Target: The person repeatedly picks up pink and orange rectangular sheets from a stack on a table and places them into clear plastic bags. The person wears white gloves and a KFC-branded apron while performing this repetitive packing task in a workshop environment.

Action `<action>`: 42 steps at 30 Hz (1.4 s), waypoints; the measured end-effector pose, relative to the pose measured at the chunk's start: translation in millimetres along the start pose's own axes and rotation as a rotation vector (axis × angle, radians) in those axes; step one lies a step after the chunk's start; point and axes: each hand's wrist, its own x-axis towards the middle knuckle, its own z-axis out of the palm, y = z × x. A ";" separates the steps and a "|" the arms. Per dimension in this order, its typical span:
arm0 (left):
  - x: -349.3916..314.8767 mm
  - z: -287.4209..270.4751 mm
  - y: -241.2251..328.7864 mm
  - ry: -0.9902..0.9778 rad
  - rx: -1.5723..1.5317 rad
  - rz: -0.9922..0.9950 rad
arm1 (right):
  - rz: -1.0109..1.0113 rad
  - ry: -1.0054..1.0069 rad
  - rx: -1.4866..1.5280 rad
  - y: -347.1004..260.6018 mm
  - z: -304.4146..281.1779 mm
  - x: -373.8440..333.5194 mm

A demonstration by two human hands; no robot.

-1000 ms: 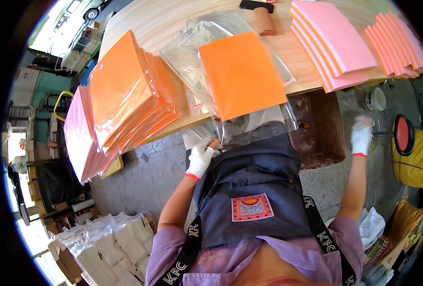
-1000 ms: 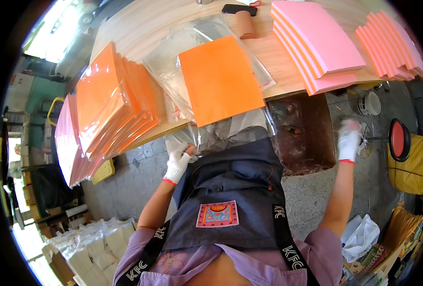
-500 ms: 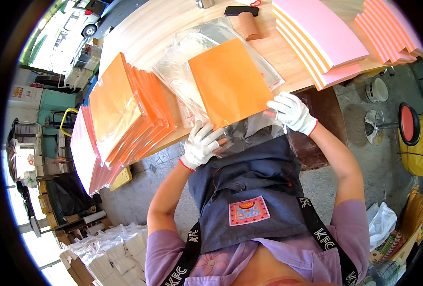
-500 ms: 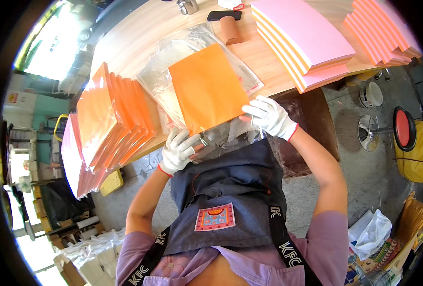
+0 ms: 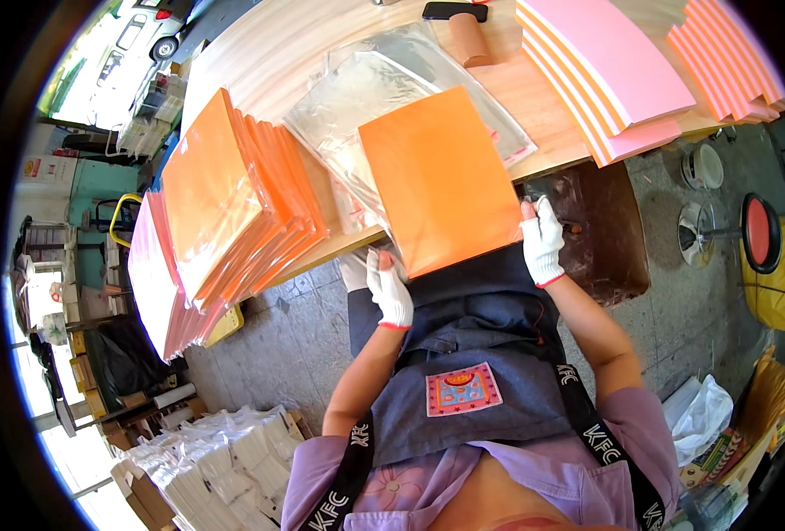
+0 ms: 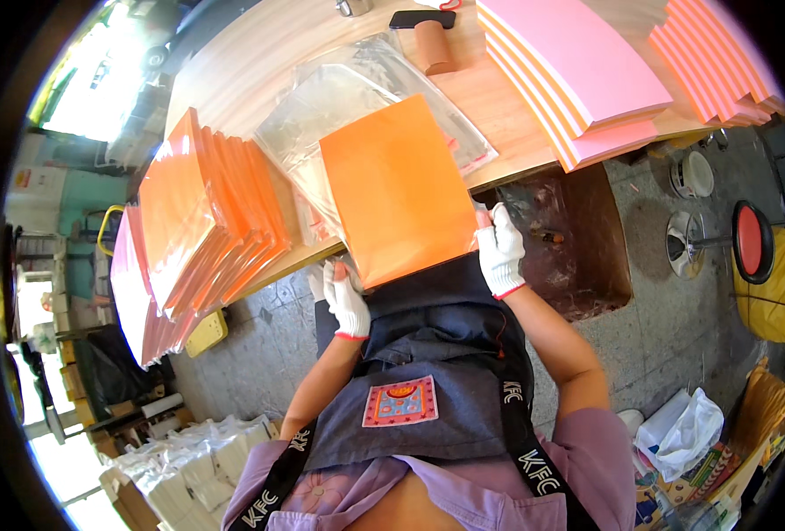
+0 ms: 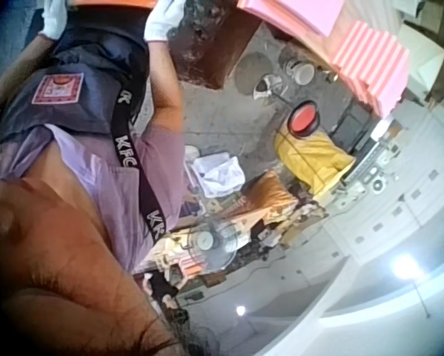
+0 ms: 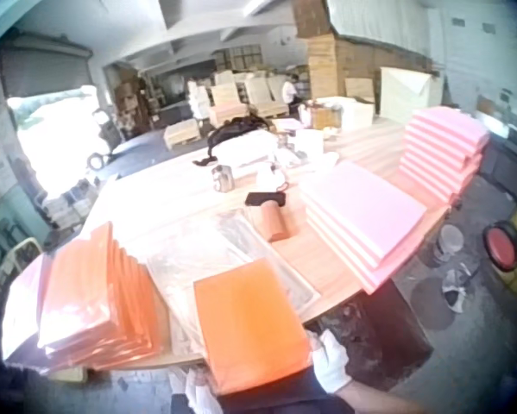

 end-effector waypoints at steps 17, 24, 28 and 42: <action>6.3 0.6 55.2 -0.281 0.531 -0.146 | 0.381 -0.536 0.266 -12.3 -12.3 46.9; 0.6 19.6 129.8 -0.322 0.371 0.072 | 0.202 -0.697 0.457 -54.7 -24.5 41.2; -10.8 4.3 190.0 -0.272 0.317 0.275 | 0.034 -0.704 0.608 -99.9 23.6 35.1; 73.2 -49.5 288.3 0.100 1.658 1.073 | -0.440 -0.939 -0.294 -227.1 254.7 54.3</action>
